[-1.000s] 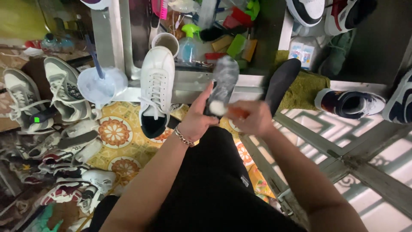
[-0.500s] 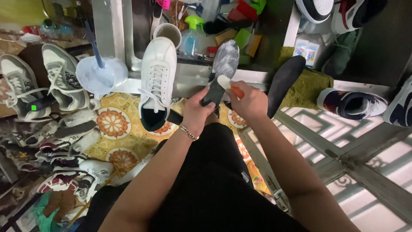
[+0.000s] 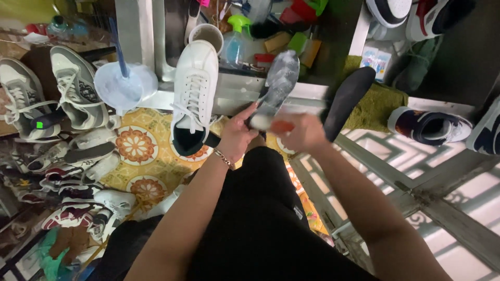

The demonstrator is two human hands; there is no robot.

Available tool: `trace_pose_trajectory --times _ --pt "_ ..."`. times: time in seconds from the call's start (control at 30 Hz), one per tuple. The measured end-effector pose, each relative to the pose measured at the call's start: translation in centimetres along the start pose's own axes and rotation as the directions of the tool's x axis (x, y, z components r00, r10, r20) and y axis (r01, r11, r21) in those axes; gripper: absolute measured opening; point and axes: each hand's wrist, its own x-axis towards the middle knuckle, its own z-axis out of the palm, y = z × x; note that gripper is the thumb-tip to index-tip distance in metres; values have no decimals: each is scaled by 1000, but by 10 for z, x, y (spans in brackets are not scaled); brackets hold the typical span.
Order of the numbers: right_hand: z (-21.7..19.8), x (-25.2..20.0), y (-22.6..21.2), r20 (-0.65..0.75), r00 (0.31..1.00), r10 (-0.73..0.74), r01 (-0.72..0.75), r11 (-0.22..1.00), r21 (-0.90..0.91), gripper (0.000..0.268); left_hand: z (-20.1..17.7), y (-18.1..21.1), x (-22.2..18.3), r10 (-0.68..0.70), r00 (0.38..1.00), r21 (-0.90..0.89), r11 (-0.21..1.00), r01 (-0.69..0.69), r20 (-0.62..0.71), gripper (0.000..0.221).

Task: The person is cleaning shoe insoles by applying cleaning solution and scrubbing them with a brush before rinsing them in a sink.

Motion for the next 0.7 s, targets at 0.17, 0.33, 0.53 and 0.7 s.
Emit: trace_pose_trajectory --times 0.17,0.33,0.53,0.7 --pt "1 6 20 -24 986 167 -168 986 -26 34 -28 -48 22 -1 1000 33 999 1 -27 91" --pt "5 24 43 -114 992 -62 68 996 51 38 3 -1 2 21 999 107 994 -18 -27 89" --pt "13 9 -8 114 986 118 -111 991 -71 44 13 -14 13 37 975 311 950 35 -220 83" --pt "-4 46 6 6 966 259 -248 932 -263 38 17 -20 33 -7 926 442 877 188 -379 69"
